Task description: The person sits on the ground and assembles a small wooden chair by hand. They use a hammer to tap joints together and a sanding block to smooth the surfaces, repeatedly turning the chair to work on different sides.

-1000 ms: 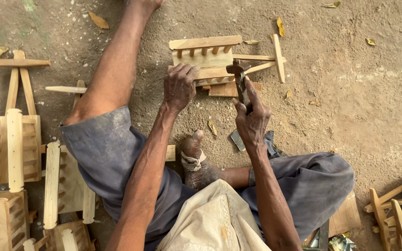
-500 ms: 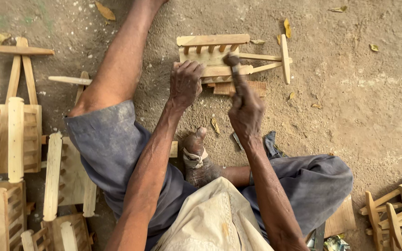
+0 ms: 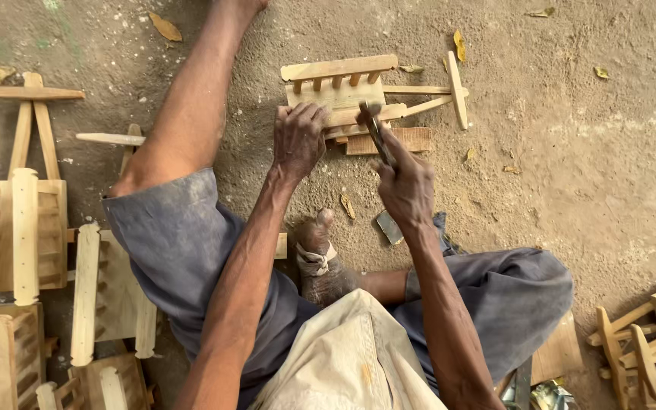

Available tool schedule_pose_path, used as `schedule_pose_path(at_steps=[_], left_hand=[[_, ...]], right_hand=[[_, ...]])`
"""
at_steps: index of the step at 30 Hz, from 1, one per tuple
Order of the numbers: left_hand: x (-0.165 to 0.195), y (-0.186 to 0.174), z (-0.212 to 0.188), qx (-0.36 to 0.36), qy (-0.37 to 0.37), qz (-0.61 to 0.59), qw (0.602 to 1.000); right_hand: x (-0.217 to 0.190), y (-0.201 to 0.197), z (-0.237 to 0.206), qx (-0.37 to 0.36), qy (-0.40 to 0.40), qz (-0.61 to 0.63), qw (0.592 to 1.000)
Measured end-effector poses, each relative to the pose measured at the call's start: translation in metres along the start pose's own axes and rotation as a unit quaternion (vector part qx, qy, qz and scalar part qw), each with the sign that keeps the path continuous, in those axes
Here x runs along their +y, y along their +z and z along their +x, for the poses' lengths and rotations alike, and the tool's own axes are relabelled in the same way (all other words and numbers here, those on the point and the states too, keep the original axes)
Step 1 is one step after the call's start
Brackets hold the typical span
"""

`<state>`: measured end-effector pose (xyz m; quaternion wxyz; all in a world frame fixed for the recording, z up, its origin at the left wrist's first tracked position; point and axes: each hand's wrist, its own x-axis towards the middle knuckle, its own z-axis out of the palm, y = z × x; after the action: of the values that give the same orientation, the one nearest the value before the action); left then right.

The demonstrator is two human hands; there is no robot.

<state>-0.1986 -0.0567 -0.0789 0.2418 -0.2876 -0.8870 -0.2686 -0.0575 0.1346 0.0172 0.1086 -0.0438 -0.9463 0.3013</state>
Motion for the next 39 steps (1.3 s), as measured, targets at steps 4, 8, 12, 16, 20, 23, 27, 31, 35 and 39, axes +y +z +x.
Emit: schedule_pose_path(at_steps=[4, 8, 12, 16, 20, 23, 27, 31, 35, 39], left_hand=[[-0.001, 0.004, -0.003, -0.034, -0.020, 0.004, 0.999], [-0.001, 0.004, -0.002, -0.042, -0.018, 0.010, 0.999], [-0.001, -0.005, 0.002, -0.133, -0.067, -0.017, 0.989], [-0.003, -0.014, 0.001, -0.070, -0.038, -0.005, 0.997], [-0.005, -0.011, -0.002, -0.101, -0.044, 0.006, 0.994], [-0.005, -0.009, -0.001, -0.109, -0.052, 0.003, 0.993], [-0.004, -0.014, -0.001, -0.102, -0.046, 0.015, 0.994], [-0.001, -0.021, 0.003, -0.089, -0.043, -0.009, 0.995], [-0.002, -0.017, 0.005, -0.096, -0.038, 0.003, 0.995], [-0.006, -0.011, 0.000, -0.090, -0.028, 0.017, 0.995]], right_hand=[[0.015, -0.010, -0.052, 0.071, 0.023, -0.053, 0.996], [0.057, -0.020, -0.096, 0.038, 0.137, -0.176, 0.974], [0.101, -0.014, -0.103, 0.039, 0.214, -0.232, 0.948], [0.117, 0.004, -0.099, 0.036, 0.255, -0.200, 0.945], [0.108, 0.013, -0.107, 0.077, 0.122, -0.260, 0.955], [0.093, 0.012, -0.108, 0.050, 0.137, -0.111, 0.983], [0.074, 0.009, -0.097, -0.029, 0.150, -0.061, 0.986], [0.061, 0.018, -0.095, -0.092, 0.169, -0.199, 0.961], [0.062, 0.033, -0.105, -0.027, 0.149, -0.216, 0.965], [0.071, 0.043, -0.109, -0.002, 0.195, -0.051, 0.980]])
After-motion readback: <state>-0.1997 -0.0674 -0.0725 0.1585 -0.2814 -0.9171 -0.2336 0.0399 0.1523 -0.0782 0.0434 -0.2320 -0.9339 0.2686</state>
